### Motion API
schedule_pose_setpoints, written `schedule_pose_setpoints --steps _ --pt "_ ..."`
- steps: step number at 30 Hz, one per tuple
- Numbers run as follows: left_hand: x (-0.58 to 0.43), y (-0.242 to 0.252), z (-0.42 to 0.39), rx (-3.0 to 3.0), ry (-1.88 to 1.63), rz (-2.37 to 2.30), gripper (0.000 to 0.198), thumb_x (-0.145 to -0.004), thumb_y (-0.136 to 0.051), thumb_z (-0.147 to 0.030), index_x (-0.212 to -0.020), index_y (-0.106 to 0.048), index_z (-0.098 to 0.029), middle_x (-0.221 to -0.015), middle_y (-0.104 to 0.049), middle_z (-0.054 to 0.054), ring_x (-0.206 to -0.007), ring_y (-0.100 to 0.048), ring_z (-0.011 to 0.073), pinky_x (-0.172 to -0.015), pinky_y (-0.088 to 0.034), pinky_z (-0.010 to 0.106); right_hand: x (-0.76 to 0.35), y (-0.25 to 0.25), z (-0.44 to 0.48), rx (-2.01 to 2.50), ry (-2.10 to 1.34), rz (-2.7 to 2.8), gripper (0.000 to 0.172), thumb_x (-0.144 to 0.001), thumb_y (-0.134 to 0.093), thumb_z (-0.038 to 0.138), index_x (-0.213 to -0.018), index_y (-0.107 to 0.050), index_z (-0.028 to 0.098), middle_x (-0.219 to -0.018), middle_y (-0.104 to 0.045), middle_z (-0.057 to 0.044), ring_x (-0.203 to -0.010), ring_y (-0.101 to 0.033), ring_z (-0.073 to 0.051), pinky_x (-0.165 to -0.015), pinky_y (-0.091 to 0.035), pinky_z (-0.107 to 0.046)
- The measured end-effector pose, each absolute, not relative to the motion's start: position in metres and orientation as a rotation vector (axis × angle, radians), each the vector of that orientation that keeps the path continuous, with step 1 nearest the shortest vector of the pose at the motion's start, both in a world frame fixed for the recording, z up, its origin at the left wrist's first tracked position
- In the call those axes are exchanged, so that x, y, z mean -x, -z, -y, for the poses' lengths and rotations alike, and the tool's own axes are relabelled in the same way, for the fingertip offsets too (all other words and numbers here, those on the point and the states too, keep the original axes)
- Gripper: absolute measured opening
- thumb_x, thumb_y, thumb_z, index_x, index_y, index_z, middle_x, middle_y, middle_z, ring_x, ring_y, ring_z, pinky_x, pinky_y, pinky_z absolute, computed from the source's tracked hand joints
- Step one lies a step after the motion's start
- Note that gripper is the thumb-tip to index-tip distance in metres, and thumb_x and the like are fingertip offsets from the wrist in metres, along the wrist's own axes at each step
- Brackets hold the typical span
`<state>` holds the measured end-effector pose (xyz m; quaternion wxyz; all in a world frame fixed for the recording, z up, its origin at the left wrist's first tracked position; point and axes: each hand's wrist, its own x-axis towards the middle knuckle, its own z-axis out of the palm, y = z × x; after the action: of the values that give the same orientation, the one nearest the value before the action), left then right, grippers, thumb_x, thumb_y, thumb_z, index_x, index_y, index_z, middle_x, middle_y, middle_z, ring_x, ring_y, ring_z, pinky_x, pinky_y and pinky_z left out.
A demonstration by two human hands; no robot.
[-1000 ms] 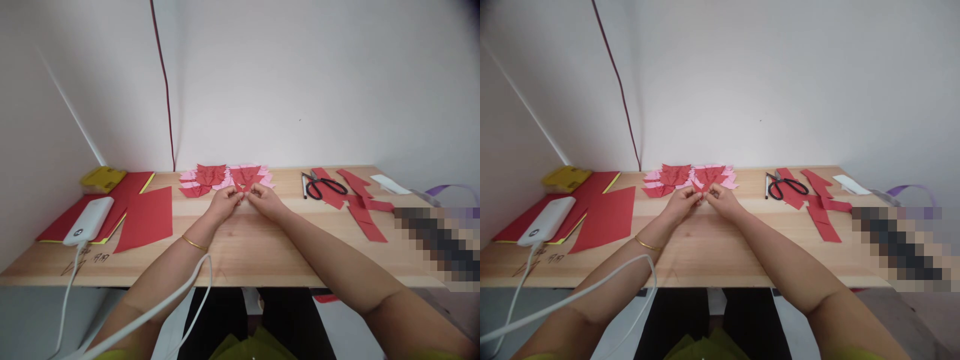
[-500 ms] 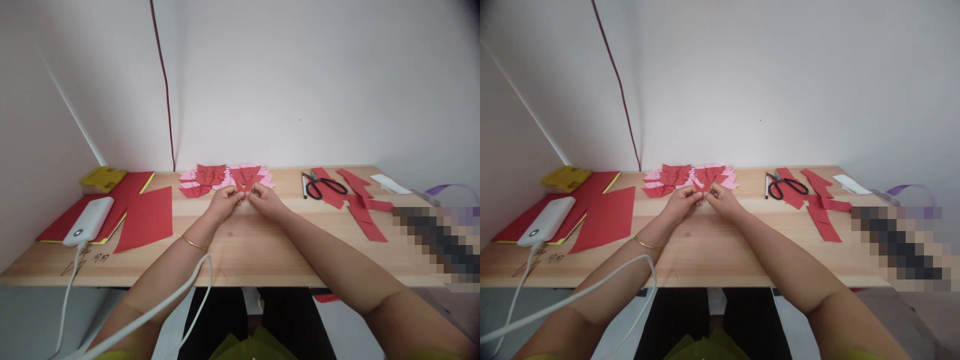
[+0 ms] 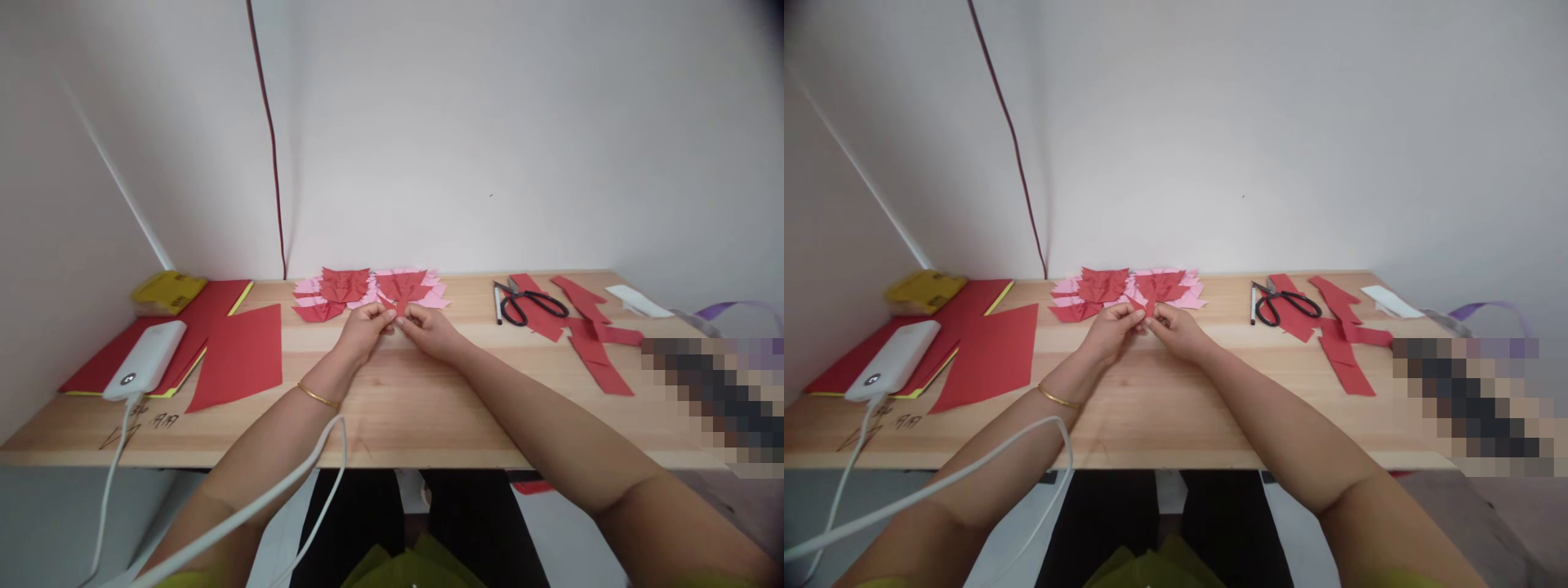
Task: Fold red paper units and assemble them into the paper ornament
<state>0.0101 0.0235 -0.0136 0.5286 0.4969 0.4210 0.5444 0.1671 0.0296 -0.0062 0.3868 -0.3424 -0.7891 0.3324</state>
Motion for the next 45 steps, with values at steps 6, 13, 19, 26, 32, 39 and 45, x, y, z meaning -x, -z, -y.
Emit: schedule_pose_setpoints --steps 6,13,19,26,32,39,45 --pt "-0.0110 0.0128 -0.0220 -1.166 -1.300 -0.980 0.027 -0.069 -0.068 -0.033 -0.059 -0.051 -0.014 -0.055 -0.055 -0.001 -0.054 -0.052 0.0091 -0.059 -0.041 0.024 -0.1666 0.0073 -0.0307 0.792 -0.845 2.025 0.020 -0.087 -0.045 0.032 -0.082 -0.057 0.016 -0.080 -0.059 -0.003 -0.073 -0.051 -0.014 -0.068 -0.040 -0.025" --pt "-0.0081 0.0161 -0.0247 -1.166 -1.294 -0.936 0.024 -0.068 -0.070 -0.029 -0.062 -0.053 -0.014 -0.058 -0.056 -0.001 -0.055 -0.052 0.0084 -0.059 -0.042 0.023 -0.1664 0.0104 -0.0324 0.874 -0.785 2.041 0.018 -0.085 -0.046 0.027 -0.077 -0.056 0.016 -0.072 -0.056 -0.001 -0.063 -0.046 -0.012 -0.060 -0.036 -0.023" --pt "-0.0076 0.0155 -0.0260 -1.171 -1.302 -0.996 0.021 -0.068 -0.069 -0.028 -0.061 -0.055 -0.013 -0.056 -0.056 0.000 -0.054 -0.052 0.0085 -0.058 -0.041 0.022 -0.1656 0.0111 -0.0320 0.875 -0.748 2.060 0.018 -0.085 -0.046 0.027 -0.077 -0.057 0.016 -0.072 -0.056 -0.001 -0.063 -0.045 -0.012 -0.059 -0.035 -0.023" --pt "-0.0078 0.0136 -0.0266 -1.067 -1.308 -0.955 0.025 -0.075 -0.063 -0.036 -0.066 -0.056 -0.013 -0.056 -0.057 0.002 -0.052 -0.052 0.0097 -0.056 -0.044 0.024 -0.1663 0.0095 -0.0311 0.777 -0.803 2.073 0.019 -0.087 -0.043 0.028 -0.082 -0.058 0.016 -0.082 -0.061 -0.003 -0.072 -0.051 -0.013 -0.068 -0.039 -0.025" --pt "-0.0067 0.0116 -0.0240 -1.215 -1.274 -0.994 0.024 -0.067 -0.070 -0.030 -0.063 -0.053 -0.014 -0.057 -0.057 0.000 -0.055 -0.053 0.0088 -0.057 -0.041 0.022 -0.1665 0.0147 -0.0341 0.888 -0.766 2.026 0.020 -0.085 -0.047 0.031 -0.075 -0.056 0.016 -0.071 -0.056 -0.001 -0.062 -0.045 -0.011 -0.059 -0.035 -0.023" --pt "-0.0067 0.0135 -0.0250 -1.242 -1.295 -1.031 0.021 -0.067 -0.068 -0.028 -0.062 -0.053 -0.015 -0.056 -0.056 -0.001 -0.055 -0.051 0.0088 -0.059 -0.040 0.023 -0.1651 0.0127 -0.0321 0.870 -0.765 2.054 0.020 -0.085 -0.046 0.030 -0.079 -0.058 0.016 -0.075 -0.057 -0.002 -0.066 -0.047 -0.012 -0.062 -0.036 -0.024" --pt "-0.0077 0.0103 -0.0234 -1.205 -1.318 -1.056 0.024 -0.072 -0.065 -0.031 -0.059 -0.052 -0.015 -0.054 -0.055 -0.001 -0.053 -0.050 0.0085 -0.059 -0.041 0.023 -0.1648 0.0113 -0.0306 0.856 -0.772 2.039 0.020 -0.085 -0.047 0.032 -0.076 -0.057 0.017 -0.072 -0.056 -0.001 -0.062 -0.044 -0.011 -0.060 -0.035 -0.024"
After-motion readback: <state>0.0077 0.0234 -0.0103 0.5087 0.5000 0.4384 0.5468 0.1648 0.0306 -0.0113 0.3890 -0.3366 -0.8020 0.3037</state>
